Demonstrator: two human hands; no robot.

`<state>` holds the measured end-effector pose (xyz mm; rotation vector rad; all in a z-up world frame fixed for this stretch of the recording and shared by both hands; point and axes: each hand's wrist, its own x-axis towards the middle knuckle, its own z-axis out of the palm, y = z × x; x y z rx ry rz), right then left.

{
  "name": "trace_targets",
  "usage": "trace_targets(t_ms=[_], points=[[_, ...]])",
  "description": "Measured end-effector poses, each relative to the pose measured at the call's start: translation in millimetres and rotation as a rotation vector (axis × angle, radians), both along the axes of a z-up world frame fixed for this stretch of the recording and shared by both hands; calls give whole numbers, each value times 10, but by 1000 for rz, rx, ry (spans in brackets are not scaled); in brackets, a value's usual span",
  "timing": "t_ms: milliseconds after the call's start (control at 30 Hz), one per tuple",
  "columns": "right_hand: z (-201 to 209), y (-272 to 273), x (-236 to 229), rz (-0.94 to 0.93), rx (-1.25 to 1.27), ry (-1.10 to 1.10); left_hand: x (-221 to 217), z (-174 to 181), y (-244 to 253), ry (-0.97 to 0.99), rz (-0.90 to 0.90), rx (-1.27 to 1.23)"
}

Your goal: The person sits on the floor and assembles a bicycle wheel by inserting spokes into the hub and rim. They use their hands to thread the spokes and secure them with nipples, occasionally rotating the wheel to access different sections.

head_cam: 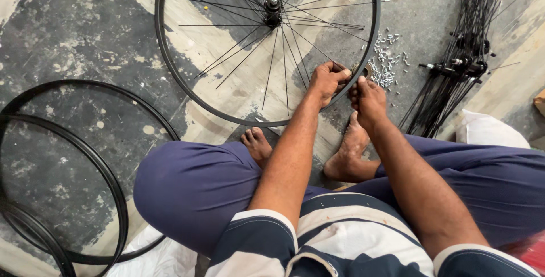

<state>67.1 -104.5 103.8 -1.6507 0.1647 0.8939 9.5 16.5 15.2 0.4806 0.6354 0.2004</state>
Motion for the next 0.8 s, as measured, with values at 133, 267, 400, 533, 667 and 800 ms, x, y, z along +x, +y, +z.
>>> trace_targets(t_ms=[133, 267, 400, 533, 667, 800], points=[[4, 52, -9, -56, -53, 88, 14, -24, -27, 20, 8, 32], [-36, 109, -1, -57, -41, 8, 6, -62, -25, 8, -3, 39], [22, 129, -7, -82, -116, 59, 14, -69, -35, -6, 13, -11], [56, 176, -31, -73, -5, 35, 5, -31, 8, -2, 0, 20], [148, 194, -16, -55, -139, 97, -9, 34, 19, 62, -32, 51], [79, 161, 2, -28, -61, 84, -24, 32, 23, 48, -18, 82]])
